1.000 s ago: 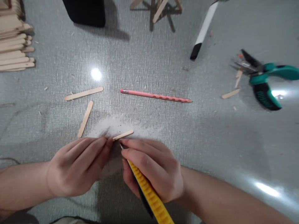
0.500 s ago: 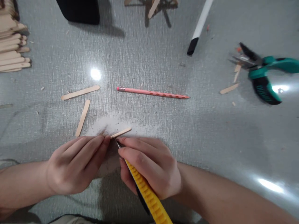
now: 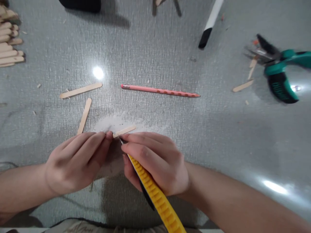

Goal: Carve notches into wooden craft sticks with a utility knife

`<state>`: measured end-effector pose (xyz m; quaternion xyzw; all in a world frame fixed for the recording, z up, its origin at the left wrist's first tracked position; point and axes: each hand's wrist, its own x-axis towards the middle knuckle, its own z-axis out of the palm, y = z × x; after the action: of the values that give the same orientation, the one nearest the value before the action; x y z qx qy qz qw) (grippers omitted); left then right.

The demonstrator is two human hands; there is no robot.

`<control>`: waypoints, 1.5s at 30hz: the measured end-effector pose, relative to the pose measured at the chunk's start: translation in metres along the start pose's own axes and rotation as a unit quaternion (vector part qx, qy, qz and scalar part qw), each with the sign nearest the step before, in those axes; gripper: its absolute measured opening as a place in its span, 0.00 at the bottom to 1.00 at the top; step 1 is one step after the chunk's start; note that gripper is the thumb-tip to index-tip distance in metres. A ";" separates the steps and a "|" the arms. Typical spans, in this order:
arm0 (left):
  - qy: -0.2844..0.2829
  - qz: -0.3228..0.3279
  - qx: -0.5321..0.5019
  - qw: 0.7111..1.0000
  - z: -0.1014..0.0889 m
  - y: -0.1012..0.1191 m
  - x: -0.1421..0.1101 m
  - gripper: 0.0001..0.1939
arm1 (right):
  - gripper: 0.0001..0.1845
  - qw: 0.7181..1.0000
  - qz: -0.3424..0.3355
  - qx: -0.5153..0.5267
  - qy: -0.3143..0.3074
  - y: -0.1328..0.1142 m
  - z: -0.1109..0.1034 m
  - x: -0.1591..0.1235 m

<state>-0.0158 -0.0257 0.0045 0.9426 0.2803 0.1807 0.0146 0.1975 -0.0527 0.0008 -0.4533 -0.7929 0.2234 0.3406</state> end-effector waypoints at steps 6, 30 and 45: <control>0.002 0.001 -0.017 1.000 0.002 0.000 -0.001 0.04 | 0.21 1.000 -0.026 0.010 0.000 0.002 0.001 0.001; -0.011 -0.042 -0.015 0.999 0.003 0.005 0.012 0.13 | 0.11 1.000 0.003 -0.013 -0.005 -0.011 0.004 -0.001; -0.033 -0.077 -0.113 0.990 0.002 -0.005 0.004 0.13 | 0.17 0.998 0.055 -0.012 0.003 -0.007 0.001 -0.001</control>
<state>-0.0148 -0.0193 0.0029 0.9162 0.3289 0.1783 0.1436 0.1935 -0.0575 0.0046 -0.5008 -0.7683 0.2312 0.3248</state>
